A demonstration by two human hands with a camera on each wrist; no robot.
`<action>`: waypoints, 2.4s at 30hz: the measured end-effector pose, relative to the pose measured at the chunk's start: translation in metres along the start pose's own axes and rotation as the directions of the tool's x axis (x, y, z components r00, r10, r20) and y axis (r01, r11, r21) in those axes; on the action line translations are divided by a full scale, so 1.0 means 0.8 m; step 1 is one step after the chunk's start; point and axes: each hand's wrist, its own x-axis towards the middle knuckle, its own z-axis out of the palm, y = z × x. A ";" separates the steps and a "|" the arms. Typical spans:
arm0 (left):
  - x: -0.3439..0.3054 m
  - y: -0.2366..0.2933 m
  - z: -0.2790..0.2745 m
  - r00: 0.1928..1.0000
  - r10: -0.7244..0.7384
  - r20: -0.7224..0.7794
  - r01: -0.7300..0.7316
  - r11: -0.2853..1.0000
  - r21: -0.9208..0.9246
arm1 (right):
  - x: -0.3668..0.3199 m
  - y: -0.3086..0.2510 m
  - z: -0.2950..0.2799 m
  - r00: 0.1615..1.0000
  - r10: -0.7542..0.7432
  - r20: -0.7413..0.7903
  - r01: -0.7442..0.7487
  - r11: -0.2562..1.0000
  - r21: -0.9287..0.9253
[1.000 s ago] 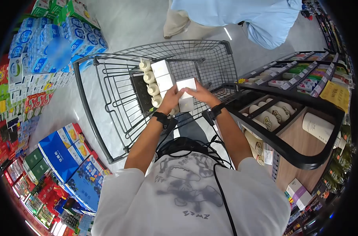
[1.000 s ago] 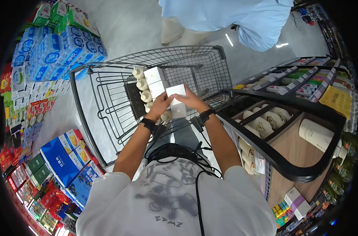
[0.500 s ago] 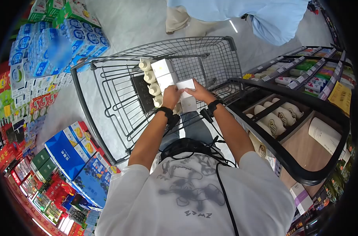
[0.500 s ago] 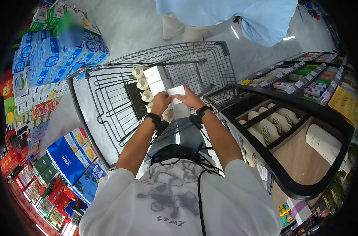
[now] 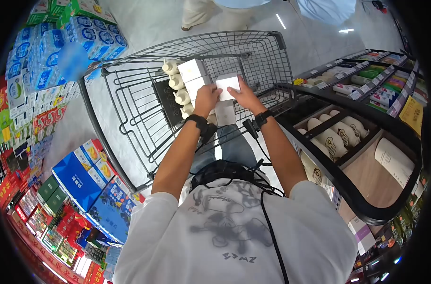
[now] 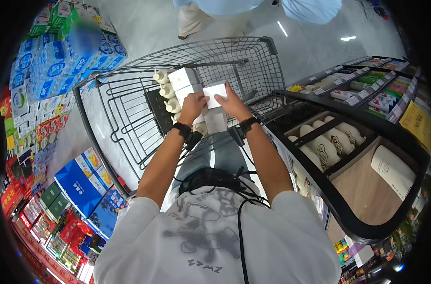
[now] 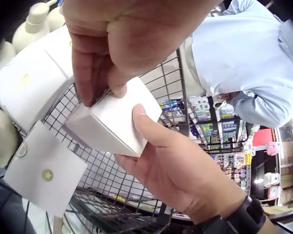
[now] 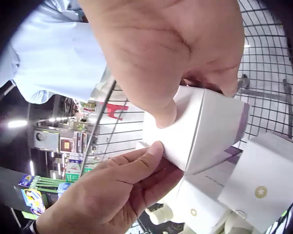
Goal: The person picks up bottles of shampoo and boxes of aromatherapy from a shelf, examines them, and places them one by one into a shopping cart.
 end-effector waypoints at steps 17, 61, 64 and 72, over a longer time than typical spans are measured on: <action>-0.053 -0.046 0.036 0.970 0.158 -0.184 -0.095 0.945 0.313 | -0.018 0.017 0.043 0.969 0.238 0.060 -0.223 0.955 -0.197; -0.393 0.144 0.333 0.099 0.382 0.919 -0.404 0.859 -0.314 | -0.724 0.002 0.000 0.459 0.456 -0.762 0.124 0.817 0.564; -0.454 0.149 0.398 0.024 0.334 0.942 -0.440 0.850 -0.290 | -0.779 0.029 -0.003 0.367 0.475 -0.800 0.201 0.799 0.567; -0.556 0.162 0.578 0.243 0.318 0.916 -0.309 0.921 -0.238 | -0.888 0.154 -0.067 0.086 0.383 -0.920 0.212 0.895 0.392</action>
